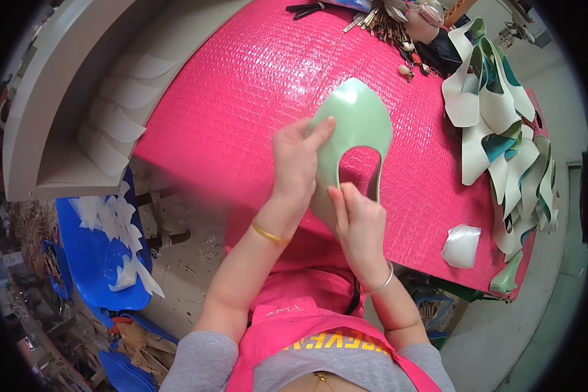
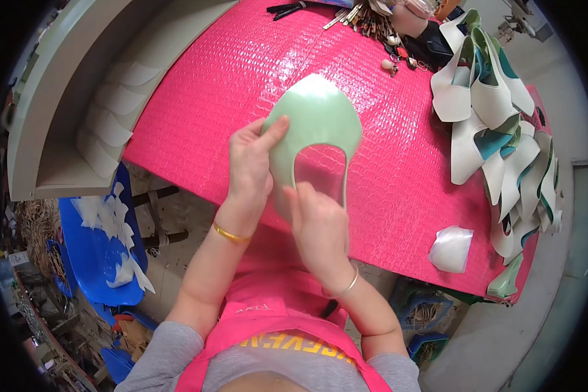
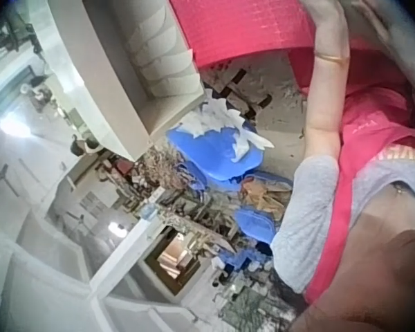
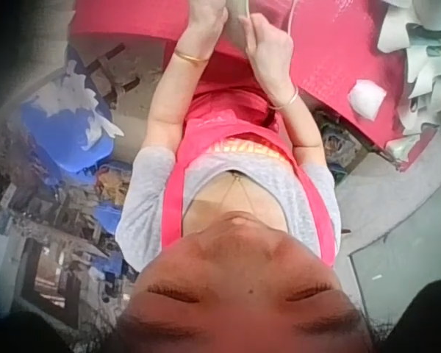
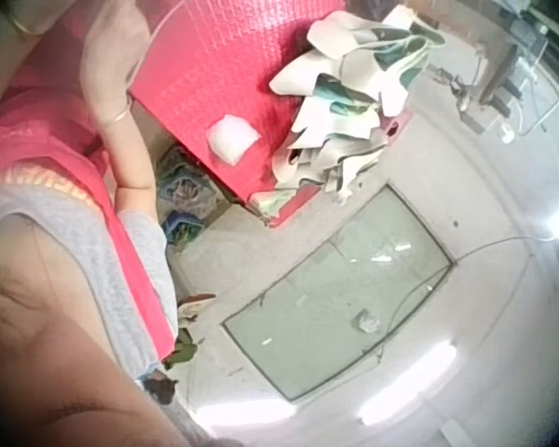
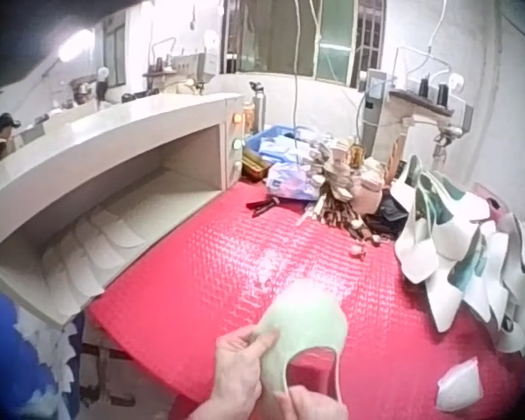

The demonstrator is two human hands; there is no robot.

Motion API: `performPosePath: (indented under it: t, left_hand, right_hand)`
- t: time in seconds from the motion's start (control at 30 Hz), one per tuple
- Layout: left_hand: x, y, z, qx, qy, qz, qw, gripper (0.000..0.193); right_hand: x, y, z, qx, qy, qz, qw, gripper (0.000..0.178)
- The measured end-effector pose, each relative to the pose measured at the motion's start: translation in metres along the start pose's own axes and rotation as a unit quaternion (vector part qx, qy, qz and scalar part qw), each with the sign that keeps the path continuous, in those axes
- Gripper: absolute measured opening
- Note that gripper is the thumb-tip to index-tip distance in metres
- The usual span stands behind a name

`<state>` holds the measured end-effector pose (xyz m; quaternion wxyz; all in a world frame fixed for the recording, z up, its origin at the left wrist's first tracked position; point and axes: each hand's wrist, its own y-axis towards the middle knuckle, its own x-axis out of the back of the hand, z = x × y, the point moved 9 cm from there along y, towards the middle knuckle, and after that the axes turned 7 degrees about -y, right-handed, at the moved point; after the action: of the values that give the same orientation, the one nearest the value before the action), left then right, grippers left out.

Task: The worker is manually attaching a white lining component to a green shoe upper.

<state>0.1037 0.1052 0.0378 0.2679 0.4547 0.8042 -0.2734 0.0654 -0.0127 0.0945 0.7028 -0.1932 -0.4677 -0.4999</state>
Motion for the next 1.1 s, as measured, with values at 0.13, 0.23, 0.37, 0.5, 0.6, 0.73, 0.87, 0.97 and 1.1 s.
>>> performPosePath:
  t: [0.13,0.23,0.37,0.5,0.6,0.73,0.87,0.97,1.1]
  left_hand:
    - [0.001,0.017,0.005,0.017,0.003,0.001,1.000,0.010]
    - [0.012,0.038,0.029,0.068,-0.009,-0.025,0.997,0.012]
    - [0.006,0.047,0.049,0.160,-0.007,0.065,0.985,0.018]
    - [-0.014,0.031,0.021,0.234,0.047,0.226,0.944,0.024]
    - [-0.043,0.019,0.011,0.139,0.129,0.263,0.946,0.023]
    - [-0.044,-0.027,-0.043,-0.114,0.556,0.200,0.799,0.022]
    - [-0.043,-0.073,0.026,0.266,0.398,0.285,0.831,0.028]
    - [-0.058,-0.062,0.021,0.154,0.204,0.291,0.922,0.031]
    - [-0.063,-0.068,0.016,0.151,0.186,0.298,0.924,0.030]
  right_hand:
    - [0.002,-0.036,0.007,0.015,-0.056,-0.001,0.998,0.017]
    - [0.004,-0.056,0.013,0.054,-0.070,0.018,0.996,0.012]
    - [0.011,-0.068,0.020,0.124,-0.058,0.082,0.987,0.024]
    - [0.054,-0.039,-0.004,0.105,0.076,0.058,0.990,0.042]
    - [0.020,0.008,-0.100,-0.134,0.420,0.108,0.891,0.032]
    - [0.023,0.007,-0.097,-0.124,0.519,-0.028,0.845,0.026]
    - [0.024,0.013,-0.069,-0.148,0.597,-0.044,0.787,0.021]
    - [0.044,0.022,-0.060,-0.093,0.582,-0.086,0.803,0.018]
    - [0.060,0.027,-0.055,-0.074,0.517,-0.093,0.847,0.017]
